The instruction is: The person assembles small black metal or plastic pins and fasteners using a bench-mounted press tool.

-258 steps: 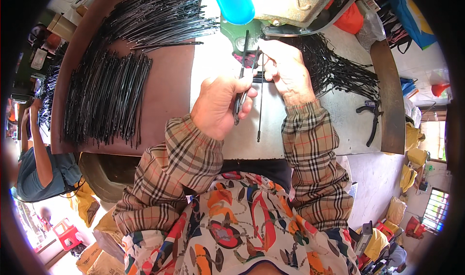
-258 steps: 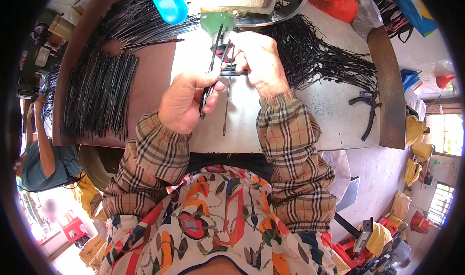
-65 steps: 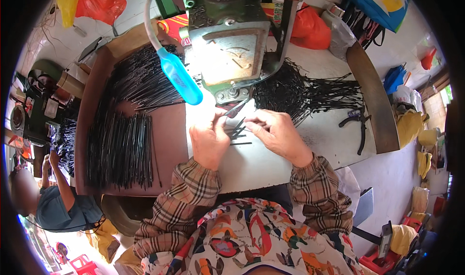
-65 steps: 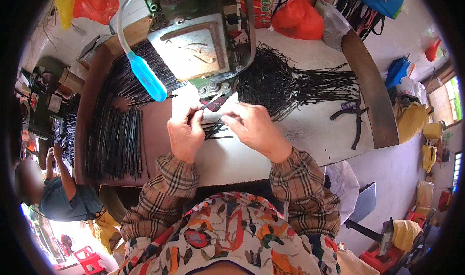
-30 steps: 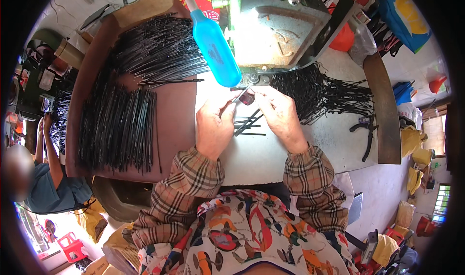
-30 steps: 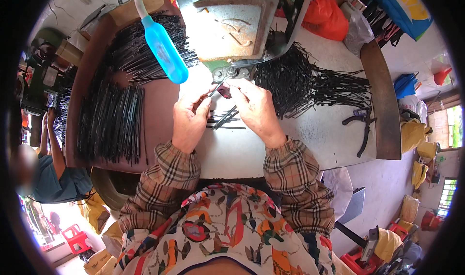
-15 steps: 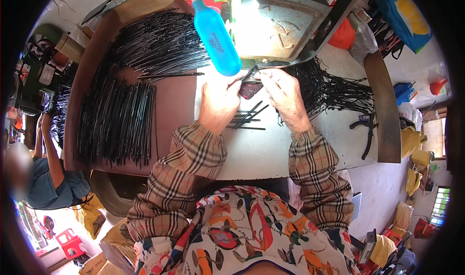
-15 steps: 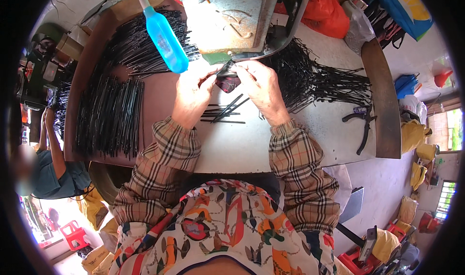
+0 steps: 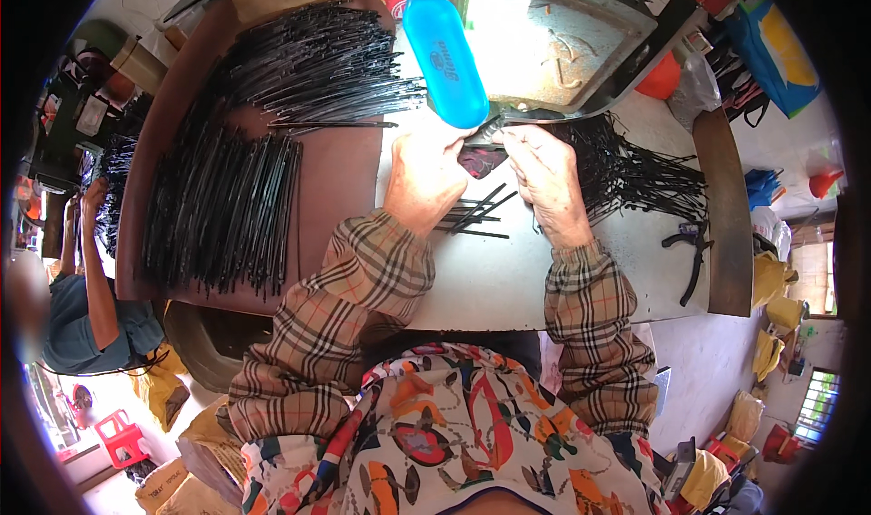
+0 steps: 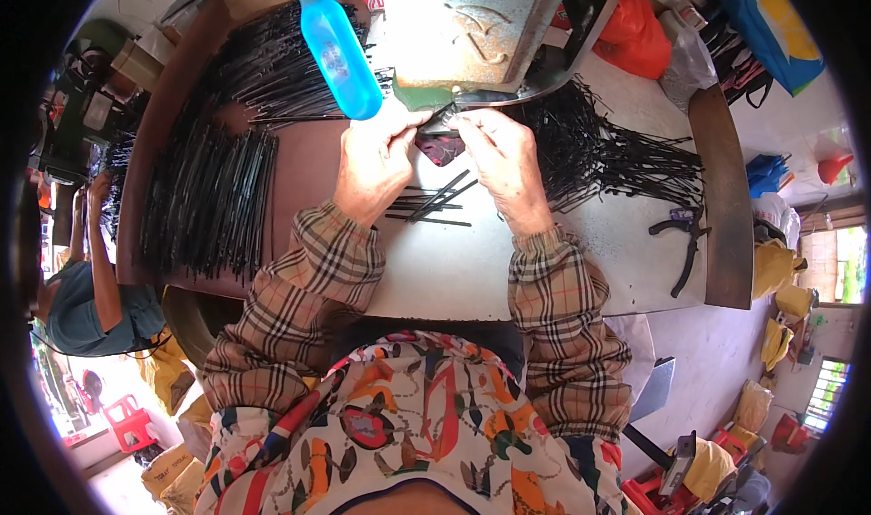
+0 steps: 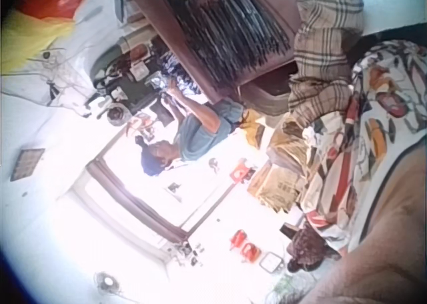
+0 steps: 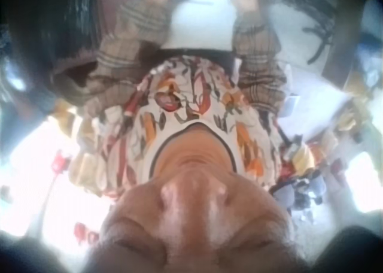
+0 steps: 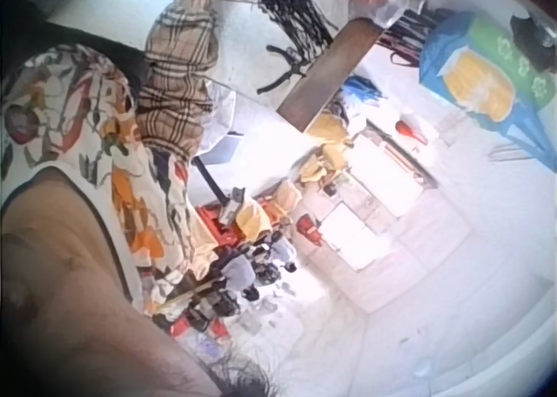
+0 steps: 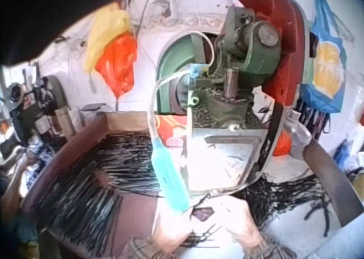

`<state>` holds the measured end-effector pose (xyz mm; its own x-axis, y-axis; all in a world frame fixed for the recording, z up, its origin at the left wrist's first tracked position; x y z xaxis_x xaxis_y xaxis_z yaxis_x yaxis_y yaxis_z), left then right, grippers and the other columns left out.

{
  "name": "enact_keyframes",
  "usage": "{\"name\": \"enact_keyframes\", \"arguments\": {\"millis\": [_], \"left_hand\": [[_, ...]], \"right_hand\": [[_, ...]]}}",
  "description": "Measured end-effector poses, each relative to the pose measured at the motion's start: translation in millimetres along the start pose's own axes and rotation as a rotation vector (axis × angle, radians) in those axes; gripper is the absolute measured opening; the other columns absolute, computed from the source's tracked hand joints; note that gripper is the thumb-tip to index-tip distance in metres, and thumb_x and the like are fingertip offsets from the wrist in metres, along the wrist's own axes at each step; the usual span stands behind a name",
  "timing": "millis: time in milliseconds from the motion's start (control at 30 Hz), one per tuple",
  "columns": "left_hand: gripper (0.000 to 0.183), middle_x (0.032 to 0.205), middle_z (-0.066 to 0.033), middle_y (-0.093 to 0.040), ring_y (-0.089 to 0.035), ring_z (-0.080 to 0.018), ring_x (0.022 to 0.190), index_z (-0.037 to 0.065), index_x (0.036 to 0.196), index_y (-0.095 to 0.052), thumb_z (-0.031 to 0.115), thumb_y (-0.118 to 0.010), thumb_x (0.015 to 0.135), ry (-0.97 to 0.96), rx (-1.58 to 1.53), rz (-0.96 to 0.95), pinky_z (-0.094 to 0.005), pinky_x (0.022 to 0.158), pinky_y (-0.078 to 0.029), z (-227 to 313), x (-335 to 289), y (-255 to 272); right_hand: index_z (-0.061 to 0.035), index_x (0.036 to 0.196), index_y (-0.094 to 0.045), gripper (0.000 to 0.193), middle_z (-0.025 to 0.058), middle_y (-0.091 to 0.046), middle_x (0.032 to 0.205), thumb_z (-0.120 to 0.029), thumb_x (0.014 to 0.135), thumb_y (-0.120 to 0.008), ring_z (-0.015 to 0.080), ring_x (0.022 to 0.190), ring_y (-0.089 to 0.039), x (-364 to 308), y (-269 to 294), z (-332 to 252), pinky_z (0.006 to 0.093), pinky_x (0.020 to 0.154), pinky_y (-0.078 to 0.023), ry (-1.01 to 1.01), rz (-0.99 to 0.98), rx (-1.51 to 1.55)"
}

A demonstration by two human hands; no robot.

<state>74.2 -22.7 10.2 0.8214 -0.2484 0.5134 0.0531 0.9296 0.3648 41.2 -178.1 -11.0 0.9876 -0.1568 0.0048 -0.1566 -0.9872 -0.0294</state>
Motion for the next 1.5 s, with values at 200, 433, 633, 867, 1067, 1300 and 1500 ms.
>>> {"name": "enact_keyframes", "arguments": {"millis": [200, 433, 633, 867, 1067, 1300, 1500], "left_hand": [[0.028, 0.088, -0.0134, -0.068, -0.066, -0.0221, 0.082, 0.003, 0.1, -0.07, -0.01, -0.055, 0.08, 0.013, 0.043, 0.02, -0.0287, 0.076, -0.05, -1, 0, -1], [0.031, 0.083, -0.0122, -0.065, -0.063, -0.02, 0.075, 0.005, 0.101, -0.07, -0.012, -0.054, 0.079, -0.081, -0.009, 0.038, -0.0276, 0.07, -0.05, 6, 1, 2], [0.036, 0.079, -0.0121, -0.063, -0.061, -0.02, 0.069, 0.004, 0.102, -0.069, -0.014, -0.051, 0.076, -0.131, 0.042, 0.006, -0.0277, 0.067, -0.049, 14, 6, 4], [0.036, 0.072, -0.0113, -0.06, -0.06, -0.0199, 0.068, 0.002, 0.099, -0.07, -0.014, -0.05, 0.074, -0.126, 0.132, -0.112, -0.0276, 0.066, -0.049, 18, 12, -5], [0.035, 0.07, -0.0112, -0.057, -0.057, -0.0199, 0.063, 0.002, 0.098, -0.07, -0.014, -0.051, 0.073, -0.194, -0.037, -0.042, -0.029, 0.061, -0.046, 5, 17, 7], [0.027, 0.082, -0.0167, -0.062, -0.059, -0.031, 0.072, -0.001, 0.096, -0.066, -0.005, -0.058, 0.07, -0.162, 0.094, -0.156, -0.035, 0.068, -0.049, 3, 16, 2], [0.03, 0.078, -0.0138, -0.055, -0.055, -0.0262, 0.069, -0.001, 0.096, -0.066, -0.01, -0.055, 0.07, -0.206, 0.091, -0.212, -0.0335, 0.065, -0.044, 9, 22, 2]], "right_hand": [[0.0023, 0.097, -0.066, 0.015, -0.0063, -0.051, 0.066, -0.01, 0.091, -0.06, 0.0001, 0.056, -0.038, -1, 2, -6, 0.0175, 0.047, -0.029, 0.088, 0.035, -0.069], [0.0022, 0.097, -0.066, 0.014, -0.006, -0.052, 0.066, -0.009, 0.091, -0.06, 0.0001, 0.057, -0.039, -3, 1, -7, 0.0174, 0.048, -0.03, 0.048, 0.032, -0.036], [0.0021, 0.097, -0.066, 0.014, -0.0059, -0.052, 0.066, -0.01, 0.091, -0.06, 0.0001, 0.056, -0.042, 0, 0, -8, 0.0171, 0.047, -0.032, 0.035, 0.035, -0.03], [0.0013, 0.096, -0.068, 0.015, -0.0065, -0.051, 0.064, -0.011, 0.091, -0.06, -0.0004, 0.053, -0.04, 3, 15, -2, 0.0171, 0.045, -0.03, 0.071, 0.024, -0.141], [0.0009, 0.097, -0.068, 0.015, -0.0072, -0.051, 0.064, -0.01, 0.091, -0.06, -0.0012, 0.054, -0.039, 2, 4, -8, 0.0166, 0.045, -0.028, 0.045, -0.021, -0.089], [0.0011, 0.099, -0.068, 0.016, -0.007, -0.051, 0.065, -0.011, 0.091, -0.061, -0.0012, 0.054, -0.039, 2, 8, -6, 0.0161, 0.045, -0.028, 0.071, -0.02, -0.123], [0.0011, 0.091, -0.068, 0.013, -0.0062, -0.052, 0.066, -0.011, 0.089, -0.063, -0.0006, 0.055, -0.04, -6, 8, -9, 0.0165, 0.047, -0.029, -0.135, -0.007, -0.146]]}}
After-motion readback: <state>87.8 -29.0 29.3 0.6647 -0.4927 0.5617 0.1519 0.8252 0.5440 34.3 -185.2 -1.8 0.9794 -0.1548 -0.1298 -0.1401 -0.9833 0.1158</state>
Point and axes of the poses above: each hand's wrist, its own x-axis towards the middle knuckle, its own y-axis out of the back of the hand, z = x × y, the point moved 6 cm from there along x, towards the middle knuckle
